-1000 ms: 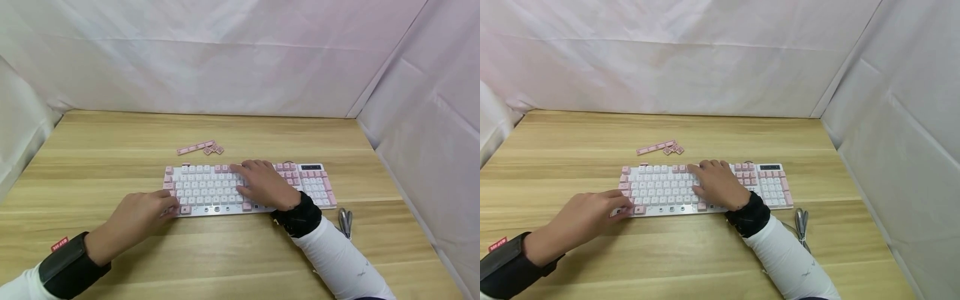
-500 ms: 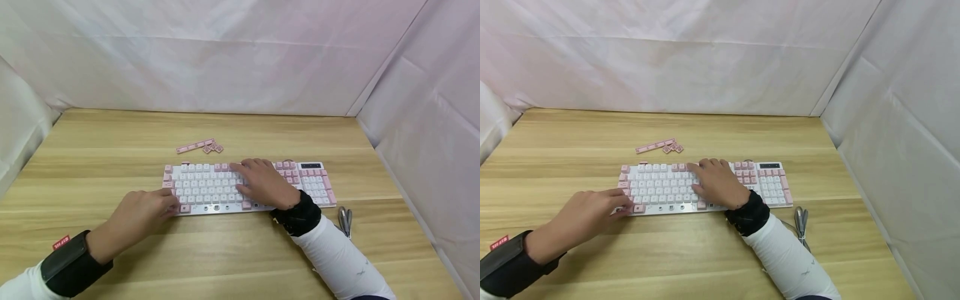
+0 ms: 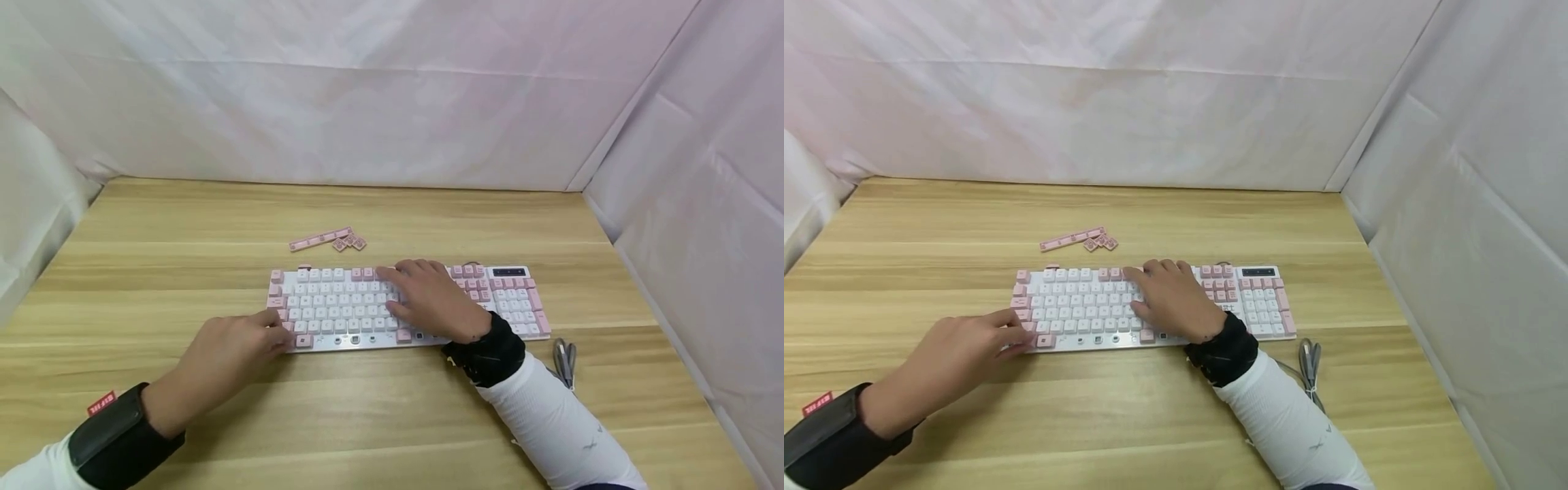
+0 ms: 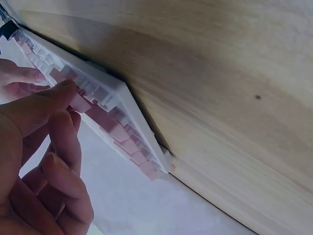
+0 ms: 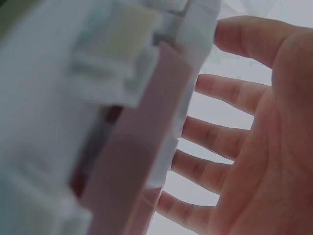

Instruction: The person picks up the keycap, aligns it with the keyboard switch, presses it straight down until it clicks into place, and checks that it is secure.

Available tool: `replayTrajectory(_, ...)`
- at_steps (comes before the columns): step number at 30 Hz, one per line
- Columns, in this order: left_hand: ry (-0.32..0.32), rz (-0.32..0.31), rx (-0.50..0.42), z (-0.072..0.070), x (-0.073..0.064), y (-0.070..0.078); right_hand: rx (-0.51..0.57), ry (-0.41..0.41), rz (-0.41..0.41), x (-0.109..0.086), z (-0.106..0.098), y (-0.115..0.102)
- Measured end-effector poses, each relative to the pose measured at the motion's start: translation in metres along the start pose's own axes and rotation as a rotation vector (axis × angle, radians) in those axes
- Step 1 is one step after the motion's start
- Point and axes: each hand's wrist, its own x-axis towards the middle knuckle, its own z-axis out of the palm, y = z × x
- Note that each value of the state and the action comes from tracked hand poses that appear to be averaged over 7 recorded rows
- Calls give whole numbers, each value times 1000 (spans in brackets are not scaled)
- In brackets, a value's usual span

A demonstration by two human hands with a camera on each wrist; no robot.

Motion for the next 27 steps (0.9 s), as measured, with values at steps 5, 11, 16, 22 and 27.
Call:
replayTrajectory(5,2,18,44,-1,0,2,-5,12,-3,1,-1,0)
replayTrajectory(11,-7,85,112,-3,0,5,0,1,-1,1,-1,0)
replayTrajectory(16,-22,61,120,-4,0,6,-5,18,-9,0,1,0)
replayTrajectory(22,-18,2,50,-2,-2,7,4,10,-5,-1,4,0)
replayTrajectory(27,-31,6,54,-1,1,9,-8,20,-6,-1,3,0)
